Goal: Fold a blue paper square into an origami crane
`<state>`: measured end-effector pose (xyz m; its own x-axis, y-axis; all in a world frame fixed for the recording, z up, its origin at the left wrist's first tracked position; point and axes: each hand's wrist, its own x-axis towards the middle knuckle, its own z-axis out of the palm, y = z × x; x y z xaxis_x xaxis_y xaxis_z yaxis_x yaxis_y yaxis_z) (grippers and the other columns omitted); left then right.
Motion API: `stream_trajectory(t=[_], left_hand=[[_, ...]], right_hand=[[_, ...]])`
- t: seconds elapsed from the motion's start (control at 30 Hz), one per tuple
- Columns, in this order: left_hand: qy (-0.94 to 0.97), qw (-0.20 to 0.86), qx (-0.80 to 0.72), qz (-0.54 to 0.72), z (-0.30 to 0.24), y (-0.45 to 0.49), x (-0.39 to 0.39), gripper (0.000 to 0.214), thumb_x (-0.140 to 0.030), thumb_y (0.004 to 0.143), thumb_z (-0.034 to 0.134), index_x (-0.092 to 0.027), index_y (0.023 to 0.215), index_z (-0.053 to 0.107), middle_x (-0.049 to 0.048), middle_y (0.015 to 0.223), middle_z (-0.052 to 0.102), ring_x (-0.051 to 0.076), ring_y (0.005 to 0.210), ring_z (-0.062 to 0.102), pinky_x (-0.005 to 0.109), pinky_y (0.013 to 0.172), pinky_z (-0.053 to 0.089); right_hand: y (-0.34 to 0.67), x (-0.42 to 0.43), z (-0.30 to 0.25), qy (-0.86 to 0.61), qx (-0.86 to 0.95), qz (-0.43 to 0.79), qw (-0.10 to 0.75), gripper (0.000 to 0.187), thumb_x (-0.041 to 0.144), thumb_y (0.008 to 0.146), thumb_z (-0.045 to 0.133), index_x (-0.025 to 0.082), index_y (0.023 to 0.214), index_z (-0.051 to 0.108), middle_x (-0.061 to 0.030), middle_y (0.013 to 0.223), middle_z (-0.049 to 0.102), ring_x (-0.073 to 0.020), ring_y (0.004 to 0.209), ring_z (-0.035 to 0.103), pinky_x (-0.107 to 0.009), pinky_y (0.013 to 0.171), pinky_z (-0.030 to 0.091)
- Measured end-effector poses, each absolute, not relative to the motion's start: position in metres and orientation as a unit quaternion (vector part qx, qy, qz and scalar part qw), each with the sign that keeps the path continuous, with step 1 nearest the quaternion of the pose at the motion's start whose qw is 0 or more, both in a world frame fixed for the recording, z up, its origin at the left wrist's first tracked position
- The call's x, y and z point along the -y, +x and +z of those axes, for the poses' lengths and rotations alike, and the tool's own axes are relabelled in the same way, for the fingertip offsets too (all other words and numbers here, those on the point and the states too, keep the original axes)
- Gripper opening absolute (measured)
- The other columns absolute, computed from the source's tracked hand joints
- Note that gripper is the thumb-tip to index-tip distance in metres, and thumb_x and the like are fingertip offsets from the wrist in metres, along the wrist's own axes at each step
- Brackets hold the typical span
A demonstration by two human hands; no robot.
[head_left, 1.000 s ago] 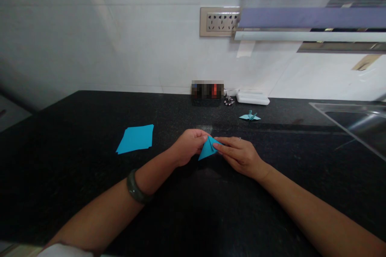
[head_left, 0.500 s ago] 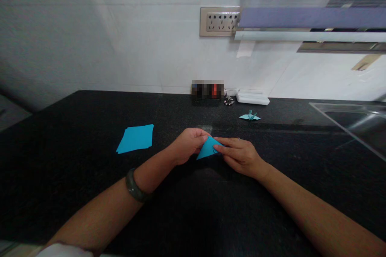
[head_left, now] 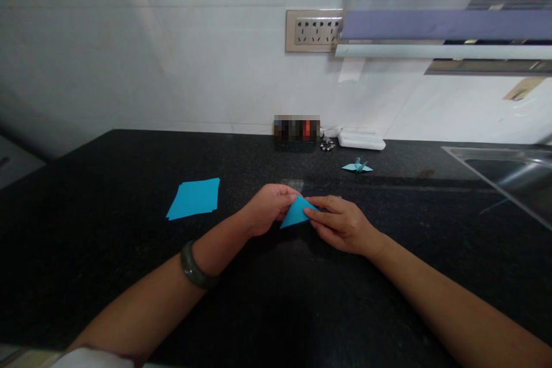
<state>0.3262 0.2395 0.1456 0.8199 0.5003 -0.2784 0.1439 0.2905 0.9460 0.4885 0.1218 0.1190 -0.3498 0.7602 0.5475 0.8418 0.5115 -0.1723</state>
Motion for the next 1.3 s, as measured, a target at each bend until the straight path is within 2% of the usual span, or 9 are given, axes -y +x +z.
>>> stream_trajectory(t=[0.43,0.6,0.67,0.83,1.13,1.3], left_hand=[[0.571,0.756,-0.294,0.124,0.1499,0.3278,-0.2357,0.015,-0.024,0.069,0.054,-0.012,0.077,0.056,0.0018,0.061,0.055,0.008,0.051,0.050,0.022,0.050,0.038],[0.562,0.770,-0.270,0.132,0.1480,0.3269,-0.2357,0.032,-0.042,0.073,0.049,-0.011,0.071,0.055,0.0008,0.057,0.053,0.007,0.046,0.046,0.020,0.046,0.034],[0.574,0.765,-0.258,0.136,0.1464,0.3265,-0.2351,0.032,-0.043,0.070,0.054,-0.011,0.069,0.054,-0.0004,0.055,0.052,0.006,0.045,0.044,0.019,0.045,0.033],[0.613,0.712,-0.295,0.172,0.1444,0.3271,-0.2325,0.026,-0.031,0.058,0.067,-0.011,0.072,0.056,0.0002,0.057,0.056,0.007,0.049,0.047,0.021,0.048,0.035],[0.640,0.673,-0.311,0.201,0.1439,0.3273,-0.2307,0.023,-0.035,0.064,0.060,-0.012,0.066,0.056,-0.0006,0.056,0.054,0.007,0.048,0.044,0.021,0.048,0.034],[0.611,0.708,-0.311,0.168,0.1451,0.3277,-0.2313,0.031,-0.043,0.070,0.051,-0.012,0.069,0.056,-0.0009,0.055,0.052,0.008,0.048,0.046,0.022,0.048,0.035]], right_hand=[[0.4864,-0.1220,0.1190,-0.504,0.810,-0.090,0.286,0.035,0.018,0.076,0.049,0.021,0.111,0.053,-0.0102,0.111,0.052,-0.0184,0.093,0.052,-0.033,0.073,0.046],[0.4859,-0.1218,0.1193,-0.504,0.812,-0.091,0.281,0.035,0.018,0.076,0.050,0.020,0.110,0.053,-0.0105,0.110,0.052,-0.0184,0.093,0.052,-0.032,0.073,0.045],[0.4851,-0.1220,0.1198,-0.505,0.811,-0.095,0.280,0.035,0.018,0.076,0.050,0.020,0.111,0.053,-0.0102,0.110,0.052,-0.0184,0.092,0.052,-0.032,0.073,0.045],[0.4821,-0.1219,0.1215,-0.503,0.815,-0.097,0.272,0.036,0.017,0.077,0.049,0.020,0.112,0.052,-0.0098,0.112,0.052,-0.0184,0.091,0.052,-0.032,0.072,0.046],[0.4809,-0.1225,0.1226,-0.500,0.813,-0.103,0.278,0.034,0.018,0.077,0.050,0.020,0.111,0.052,-0.0101,0.110,0.053,-0.0184,0.092,0.053,-0.032,0.073,0.046],[0.4817,-0.1223,0.1216,-0.502,0.812,-0.105,0.278,0.034,0.019,0.077,0.049,0.021,0.110,0.052,-0.0098,0.109,0.053,-0.0182,0.090,0.054,-0.032,0.070,0.047]])
